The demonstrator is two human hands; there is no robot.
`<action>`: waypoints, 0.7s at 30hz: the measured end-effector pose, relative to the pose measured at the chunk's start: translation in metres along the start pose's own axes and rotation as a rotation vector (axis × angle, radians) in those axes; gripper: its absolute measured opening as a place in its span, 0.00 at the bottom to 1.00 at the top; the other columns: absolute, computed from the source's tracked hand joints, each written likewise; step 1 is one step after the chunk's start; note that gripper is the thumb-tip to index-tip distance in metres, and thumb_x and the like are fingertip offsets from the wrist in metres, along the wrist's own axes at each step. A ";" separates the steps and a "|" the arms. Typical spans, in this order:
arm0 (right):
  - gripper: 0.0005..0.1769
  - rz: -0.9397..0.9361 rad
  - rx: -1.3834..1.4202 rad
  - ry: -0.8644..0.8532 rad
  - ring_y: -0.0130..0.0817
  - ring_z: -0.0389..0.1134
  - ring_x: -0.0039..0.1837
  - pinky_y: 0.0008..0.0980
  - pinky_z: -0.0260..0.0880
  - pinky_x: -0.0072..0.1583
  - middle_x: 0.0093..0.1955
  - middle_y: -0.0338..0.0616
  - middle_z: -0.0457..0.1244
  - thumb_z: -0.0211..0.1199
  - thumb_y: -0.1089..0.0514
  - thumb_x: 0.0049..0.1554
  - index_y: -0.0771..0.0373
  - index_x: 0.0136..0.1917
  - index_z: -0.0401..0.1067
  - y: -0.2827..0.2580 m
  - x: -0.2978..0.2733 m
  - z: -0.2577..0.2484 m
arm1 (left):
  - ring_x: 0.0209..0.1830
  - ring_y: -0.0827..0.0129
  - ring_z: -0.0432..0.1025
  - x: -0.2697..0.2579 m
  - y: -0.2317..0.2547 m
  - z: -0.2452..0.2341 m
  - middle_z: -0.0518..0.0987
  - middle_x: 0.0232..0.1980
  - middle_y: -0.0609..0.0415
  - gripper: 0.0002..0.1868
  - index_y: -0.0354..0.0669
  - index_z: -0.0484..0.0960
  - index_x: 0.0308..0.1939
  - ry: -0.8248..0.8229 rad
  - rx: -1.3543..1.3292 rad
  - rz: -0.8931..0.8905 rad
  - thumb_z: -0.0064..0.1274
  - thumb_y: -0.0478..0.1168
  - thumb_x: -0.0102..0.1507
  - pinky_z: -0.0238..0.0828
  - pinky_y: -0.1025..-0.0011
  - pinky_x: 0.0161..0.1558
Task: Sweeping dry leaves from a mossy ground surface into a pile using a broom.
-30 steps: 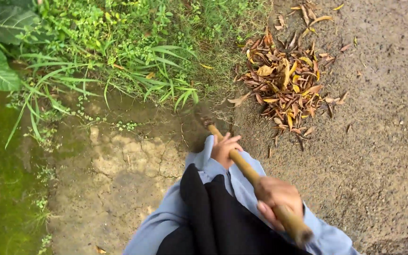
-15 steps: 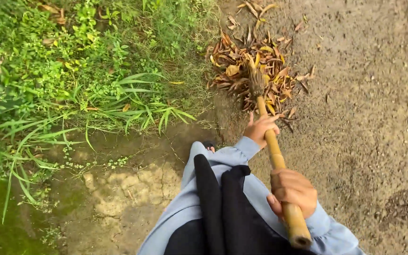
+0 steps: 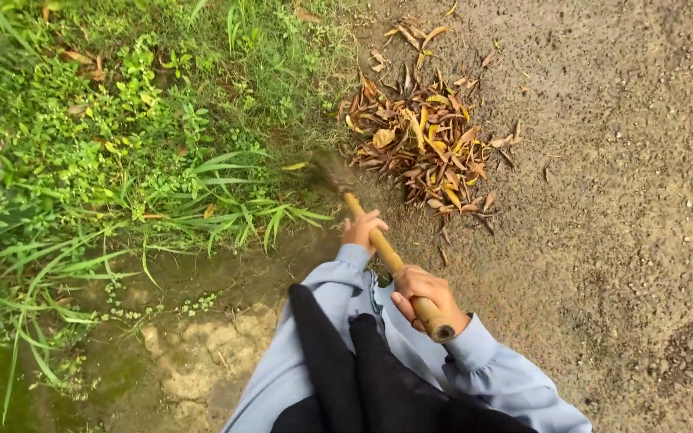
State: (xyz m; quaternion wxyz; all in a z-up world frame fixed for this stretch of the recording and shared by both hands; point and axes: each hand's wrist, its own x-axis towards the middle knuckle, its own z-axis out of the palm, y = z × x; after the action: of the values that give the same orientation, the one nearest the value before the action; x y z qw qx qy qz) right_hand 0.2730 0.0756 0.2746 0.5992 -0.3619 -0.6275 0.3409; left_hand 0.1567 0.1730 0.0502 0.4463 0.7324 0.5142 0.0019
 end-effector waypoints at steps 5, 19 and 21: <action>0.16 -0.029 -0.143 0.046 0.47 0.62 0.29 0.43 0.70 0.39 0.27 0.46 0.59 0.60 0.68 0.59 0.63 0.30 0.66 -0.019 0.011 -0.020 | 0.80 0.44 0.52 0.019 0.043 0.010 0.65 0.78 0.62 0.20 0.63 0.78 0.45 -0.023 -0.070 0.154 0.56 0.26 0.60 0.29 0.40 0.81; 0.14 -0.026 0.047 -0.103 0.42 0.60 0.31 0.44 0.71 0.45 0.30 0.45 0.59 0.58 0.62 0.60 0.63 0.33 0.62 -0.096 0.021 0.012 | 0.77 0.32 0.56 -0.073 0.014 -0.030 0.73 0.72 0.55 0.19 0.62 0.83 0.42 0.220 -0.102 0.404 0.62 0.28 0.54 0.35 0.29 0.75; 0.14 -0.034 0.116 -0.113 0.42 0.60 0.30 0.43 0.70 0.43 0.30 0.46 0.59 0.58 0.63 0.61 0.64 0.33 0.62 -0.096 0.021 0.017 | 0.76 0.33 0.58 -0.092 -0.004 -0.039 0.74 0.72 0.56 0.20 0.62 0.83 0.42 0.229 -0.092 0.372 0.62 0.28 0.53 0.35 0.28 0.74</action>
State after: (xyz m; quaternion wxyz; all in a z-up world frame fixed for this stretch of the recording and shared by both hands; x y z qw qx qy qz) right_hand 0.2511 0.0452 0.3668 0.5884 -0.2961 -0.6456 0.3864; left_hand 0.0925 0.1293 0.1129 0.4098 0.7885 0.4170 0.1909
